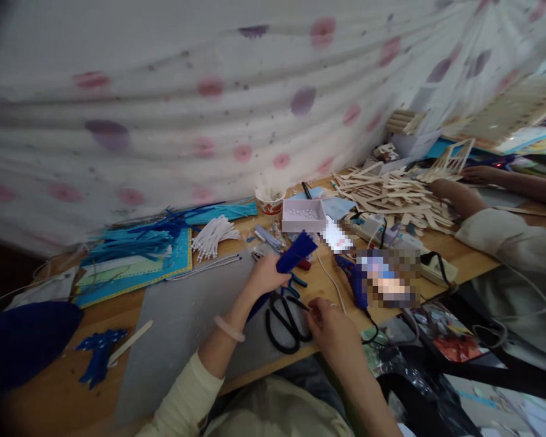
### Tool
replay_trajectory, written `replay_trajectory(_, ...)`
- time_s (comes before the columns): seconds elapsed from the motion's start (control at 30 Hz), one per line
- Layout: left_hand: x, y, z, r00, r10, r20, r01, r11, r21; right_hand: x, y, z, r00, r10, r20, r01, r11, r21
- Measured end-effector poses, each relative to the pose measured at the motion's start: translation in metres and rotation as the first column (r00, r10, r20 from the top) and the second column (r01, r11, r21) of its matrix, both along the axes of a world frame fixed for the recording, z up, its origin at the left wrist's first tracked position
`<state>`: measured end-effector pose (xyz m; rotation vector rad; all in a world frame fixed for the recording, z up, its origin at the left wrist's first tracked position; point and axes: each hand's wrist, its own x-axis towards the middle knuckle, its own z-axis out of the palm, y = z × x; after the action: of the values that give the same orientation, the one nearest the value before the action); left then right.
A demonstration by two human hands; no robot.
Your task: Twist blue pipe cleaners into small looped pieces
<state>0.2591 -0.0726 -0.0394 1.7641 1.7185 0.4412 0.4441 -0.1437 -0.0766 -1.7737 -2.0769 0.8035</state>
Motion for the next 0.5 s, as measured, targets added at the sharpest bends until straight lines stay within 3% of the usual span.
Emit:
replay_trajectory(0.1,0.011,0.004,-0.001,0.998,-0.042,0.051,0.040,0.998,0.041,0.011,-0.004,0.005,0.990,-0.091,-0.107,0.097,0.994,0.048)
replay_trajectory(0.2,-0.002,-0.009,0.004,0.997,-0.050,0.064,0.044,0.996,0.082,0.008,-0.006,0.015,0.931,-0.153,-0.332,0.179,0.983,0.049)
replay_trajectory(0.33,-0.040,-0.042,0.024,0.997,-0.070,0.044,0.064,0.990,0.123,-0.030,0.006,0.035,0.674,-0.148,-0.724,0.221,0.975,0.006)
replay_trajectory(0.5,-0.080,-0.075,0.040,0.998,0.051,-0.039,-0.045,0.991,0.130,-0.098,0.026,0.048,0.347,-0.163,-0.924,0.147,0.982,-0.118)
